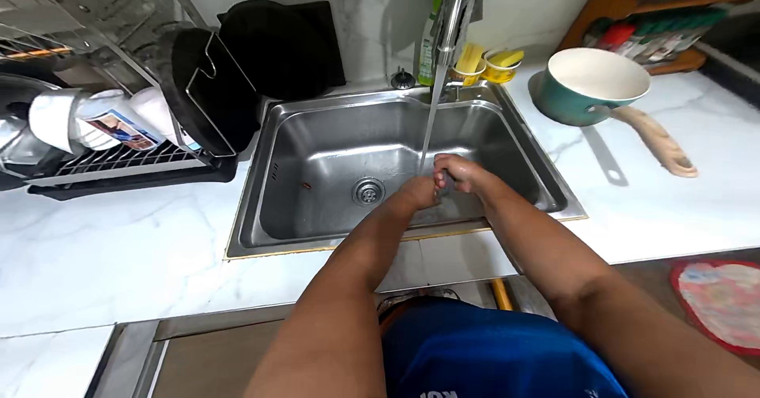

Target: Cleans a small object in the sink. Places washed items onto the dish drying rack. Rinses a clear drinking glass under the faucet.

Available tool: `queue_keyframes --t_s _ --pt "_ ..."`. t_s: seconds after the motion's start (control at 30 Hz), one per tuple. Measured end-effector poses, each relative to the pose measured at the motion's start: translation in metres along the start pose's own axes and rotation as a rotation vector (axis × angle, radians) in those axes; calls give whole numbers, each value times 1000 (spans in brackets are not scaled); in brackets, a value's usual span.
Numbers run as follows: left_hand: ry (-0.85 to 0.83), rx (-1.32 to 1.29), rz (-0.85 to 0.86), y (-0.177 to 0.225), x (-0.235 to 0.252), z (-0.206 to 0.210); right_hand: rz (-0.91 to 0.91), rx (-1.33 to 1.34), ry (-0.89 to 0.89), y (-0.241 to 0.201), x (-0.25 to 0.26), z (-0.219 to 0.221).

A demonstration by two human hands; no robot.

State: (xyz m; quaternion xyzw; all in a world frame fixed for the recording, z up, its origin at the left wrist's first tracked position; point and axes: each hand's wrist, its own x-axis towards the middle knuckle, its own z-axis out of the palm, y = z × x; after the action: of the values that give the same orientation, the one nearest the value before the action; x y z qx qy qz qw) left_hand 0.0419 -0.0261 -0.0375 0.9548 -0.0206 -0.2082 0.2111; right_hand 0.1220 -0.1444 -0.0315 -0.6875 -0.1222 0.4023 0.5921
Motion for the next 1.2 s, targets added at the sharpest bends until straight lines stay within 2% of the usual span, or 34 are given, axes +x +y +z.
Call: queue_keyframes --t_s 0.1,0.17,0.3,0.4,0.5,0.6,0.73,0.9,1.0,1.1,1.2 --pt "83 -370 64 -5 1 -16 -227 309 -107 -9 -15 -26" --pt "152 -416 139 4 -5 -33 -358 332 -51 -14 -31 -37" --pt "289 -237 196 38 -17 -80 -363 -8 187 -27 -58 -55" --pt "301 -185 194 61 -19 -106 -395 -285 227 -23 -69 -74" --pt "299 -239 249 77 -16 -123 -439 -516 150 -17 -78 -96" --pt "302 -126 353 94 -11 -134 -513 -455 130 -26 -93 -88" --pt "336 5 370 105 -12 -141 -627 -308 276 -30 -91 -84" --pt "262 21 309 102 -31 -159 -554 -249 436 -46 -107 -104" --pt "292 21 288 108 -32 -163 -564 -189 554 -61 -118 -112" --pt "411 -155 230 116 -27 -162 -584 -219 507 -71 -125 -126" --pt "526 -559 126 132 -19 -159 -707 -281 507 -76 -130 -134"
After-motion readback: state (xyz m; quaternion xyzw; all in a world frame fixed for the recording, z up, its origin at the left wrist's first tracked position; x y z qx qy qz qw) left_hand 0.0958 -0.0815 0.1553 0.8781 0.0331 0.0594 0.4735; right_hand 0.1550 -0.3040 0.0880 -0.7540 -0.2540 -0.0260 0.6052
